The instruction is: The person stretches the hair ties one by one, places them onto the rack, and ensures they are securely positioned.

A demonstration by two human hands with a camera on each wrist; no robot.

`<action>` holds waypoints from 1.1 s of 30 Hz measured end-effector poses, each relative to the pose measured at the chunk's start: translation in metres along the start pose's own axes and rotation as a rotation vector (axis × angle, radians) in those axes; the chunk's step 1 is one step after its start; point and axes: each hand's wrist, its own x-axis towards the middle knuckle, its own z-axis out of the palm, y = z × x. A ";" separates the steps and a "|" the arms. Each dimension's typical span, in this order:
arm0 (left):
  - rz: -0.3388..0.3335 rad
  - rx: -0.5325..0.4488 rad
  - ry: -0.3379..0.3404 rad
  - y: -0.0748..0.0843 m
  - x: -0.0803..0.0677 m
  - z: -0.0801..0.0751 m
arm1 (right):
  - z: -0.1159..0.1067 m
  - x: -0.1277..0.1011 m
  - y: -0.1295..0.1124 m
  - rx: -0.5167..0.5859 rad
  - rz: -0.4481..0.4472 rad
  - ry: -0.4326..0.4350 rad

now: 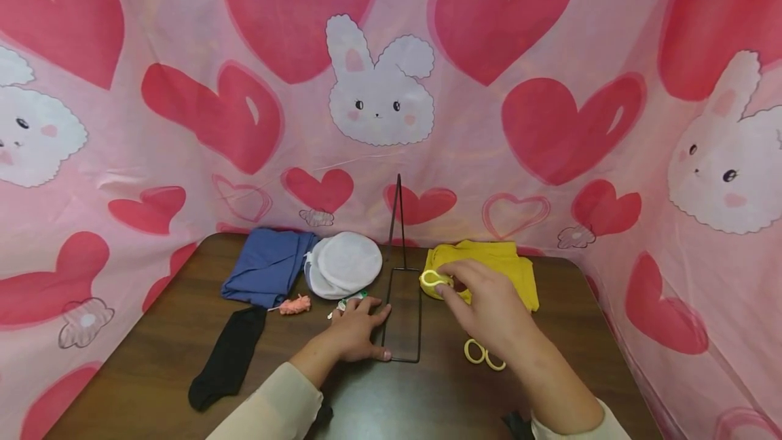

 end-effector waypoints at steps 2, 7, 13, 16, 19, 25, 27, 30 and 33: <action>0.000 -0.005 -0.004 -0.001 0.000 -0.001 | -0.001 0.006 -0.004 0.009 -0.030 0.023; -0.010 -0.015 -0.018 -0.002 0.002 -0.002 | -0.004 0.019 -0.014 0.035 -0.083 0.036; -0.007 0.007 -0.018 -0.003 0.004 -0.002 | -0.010 0.033 -0.027 0.085 -0.108 0.013; -0.004 0.020 -0.016 -0.003 0.005 0.000 | -0.012 0.039 -0.032 0.108 -0.125 0.022; -0.002 0.021 -0.016 -0.003 0.006 0.000 | -0.010 0.044 -0.035 0.116 -0.151 0.037; 0.003 0.009 -0.022 -0.002 0.005 -0.001 | -0.004 0.051 -0.036 0.114 -0.176 0.049; 0.002 0.005 -0.024 -0.002 0.005 -0.001 | -0.003 0.052 -0.034 0.119 -0.171 0.041; -0.002 0.000 -0.026 -0.002 0.006 -0.001 | -0.002 0.054 -0.031 0.122 -0.172 0.030; -0.007 0.001 -0.028 -0.002 0.007 0.000 | -0.001 0.056 -0.028 0.121 -0.174 0.024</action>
